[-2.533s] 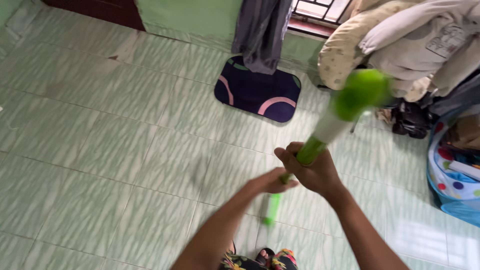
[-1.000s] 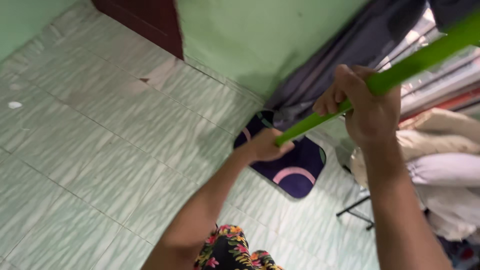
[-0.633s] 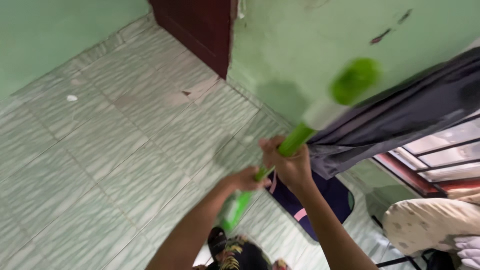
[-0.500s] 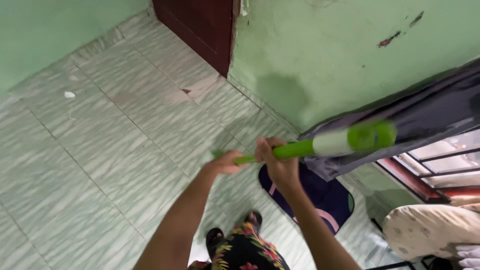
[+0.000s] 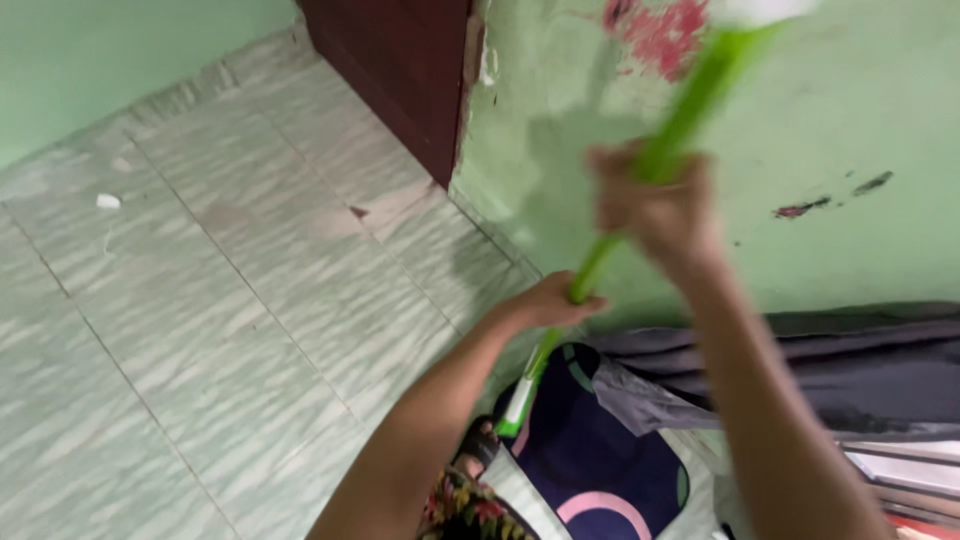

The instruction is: The person sweeps the floor with a broom and then opens a wooden door and its metal screen.

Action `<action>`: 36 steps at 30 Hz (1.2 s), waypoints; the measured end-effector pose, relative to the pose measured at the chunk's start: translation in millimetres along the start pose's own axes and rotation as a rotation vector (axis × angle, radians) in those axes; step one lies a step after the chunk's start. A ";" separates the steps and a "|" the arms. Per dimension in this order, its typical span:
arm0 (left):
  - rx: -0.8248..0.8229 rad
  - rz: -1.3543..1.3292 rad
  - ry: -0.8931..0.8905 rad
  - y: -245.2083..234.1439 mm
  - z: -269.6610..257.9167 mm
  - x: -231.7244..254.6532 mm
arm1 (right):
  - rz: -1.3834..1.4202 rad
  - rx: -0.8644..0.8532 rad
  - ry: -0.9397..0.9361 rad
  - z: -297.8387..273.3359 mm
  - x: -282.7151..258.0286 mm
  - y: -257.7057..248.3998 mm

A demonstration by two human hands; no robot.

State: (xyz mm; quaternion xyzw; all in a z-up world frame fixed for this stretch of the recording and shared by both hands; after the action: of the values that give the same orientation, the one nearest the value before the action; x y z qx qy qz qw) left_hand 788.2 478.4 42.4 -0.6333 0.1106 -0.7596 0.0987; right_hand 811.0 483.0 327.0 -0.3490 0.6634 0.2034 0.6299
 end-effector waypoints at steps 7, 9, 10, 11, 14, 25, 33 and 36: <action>-0.018 0.062 -0.432 -91.2 -36.3 -110.2 | -0.025 0.059 -0.036 51.7 54.5 43.7; 0.009 0.104 -0.322 -130.4 -21.2 -118.4 | 0.084 0.085 -0.002 73.9 65.4 35.8; 0.023 0.127 -0.262 -141.0 -10.7 -122.2 | 0.137 0.101 0.010 84.8 70.2 31.3; 0.077 0.164 -0.171 -149.6 10.4 -121.5 | 0.146 0.102 -0.075 94.6 61.4 23.2; 0.146 0.225 -0.068 -155.0 77.3 -122.8 | 0.095 0.132 -0.227 117.6 23.0 -29.2; 0.078 -0.205 -0.082 -165.6 113.5 -178.3 | -0.214 0.070 0.165 265.0 42.3 73.7; 0.459 0.382 -0.141 -376.0 78.7 -252.6 | 0.101 0.065 -0.129 279.8 46.4 133.4; 0.452 0.417 -0.131 -404.4 106.0 -225.1 | -0.028 0.087 -0.425 286.0 -12.3 110.6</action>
State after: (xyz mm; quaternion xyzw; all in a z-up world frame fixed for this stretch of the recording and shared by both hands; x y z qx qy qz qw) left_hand 928.6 925.9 -32.4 -0.6064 0.0599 -0.6859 0.3977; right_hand 929.3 762.9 284.8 -0.2800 0.5188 0.2346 0.7729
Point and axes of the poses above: each hand's wrist, its own z-axis towards the middle knuckle, its own y-axis out of the palm, x = y × z, the point moved 10 cm from there along z, towards the middle knuckle, and after that the axes turned 15 degrees about y, right-handed, at the moved point
